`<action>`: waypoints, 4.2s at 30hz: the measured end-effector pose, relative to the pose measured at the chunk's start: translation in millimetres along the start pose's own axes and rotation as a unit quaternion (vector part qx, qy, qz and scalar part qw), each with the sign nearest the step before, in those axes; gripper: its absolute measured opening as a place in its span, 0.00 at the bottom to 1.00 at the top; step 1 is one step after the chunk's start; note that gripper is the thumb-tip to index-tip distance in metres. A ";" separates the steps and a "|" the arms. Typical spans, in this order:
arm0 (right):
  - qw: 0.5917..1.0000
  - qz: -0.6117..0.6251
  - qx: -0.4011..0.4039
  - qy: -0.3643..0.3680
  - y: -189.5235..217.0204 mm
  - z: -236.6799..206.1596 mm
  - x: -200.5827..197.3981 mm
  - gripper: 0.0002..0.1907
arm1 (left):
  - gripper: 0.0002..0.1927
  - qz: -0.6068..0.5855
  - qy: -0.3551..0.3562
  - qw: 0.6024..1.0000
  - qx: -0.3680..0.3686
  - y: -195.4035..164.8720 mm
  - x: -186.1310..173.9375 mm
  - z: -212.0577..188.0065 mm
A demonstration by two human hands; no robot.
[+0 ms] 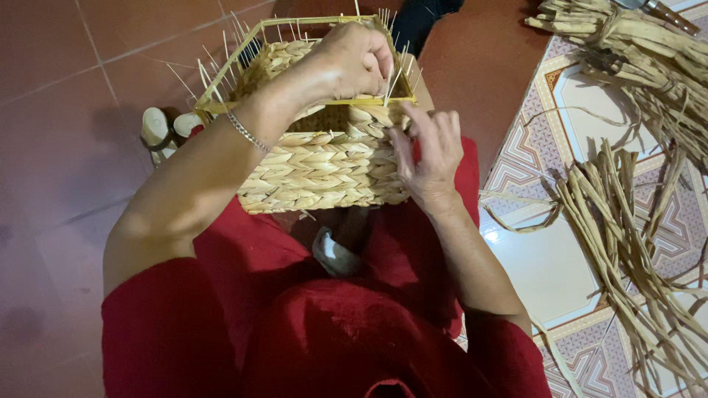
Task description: The person sits on the floor weaving a water hyacinth basket. They tuck and weave strands of dried fiber around the basket rim and bamboo stakes, rotate the basket to work different sides, and use a small knife to trim excess fiber ends from the woven surface.
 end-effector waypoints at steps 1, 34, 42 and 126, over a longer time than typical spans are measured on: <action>1.000 -0.019 0.002 0.009 0.0 0.7 0.8 0.22 | 0.09 -0.028 0.008 1.000 0.003 1.9 1.5 3.6; 0.998 -0.038 -0.053 0.013 6.8 8.0 -0.6 0.19 | 0.11 -0.067 0.001 0.998 0.015 -14.2 18.1 4.2; 0.998 -0.016 -0.054 0.023 3.7 8.9 -1.7 0.24 | 0.14 0.055 0.001 0.997 -0.058 -41.8 17.5 -17.0; 0.988 0.061 -0.105 0.095 2.1 65.5 -26.7 0.12 | 0.15 0.247 -0.181 0.947 0.098 -15.9 28.6 -96.2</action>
Point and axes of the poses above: each hand's wrist, its own z-axis towards the middle knuckle, its own x-axis out of the palm, y = z × x, the point moved 7 cm from there along z, towards the middle knuckle, and after that the axes turned 6 degrees about y, right-handed, at the moved point
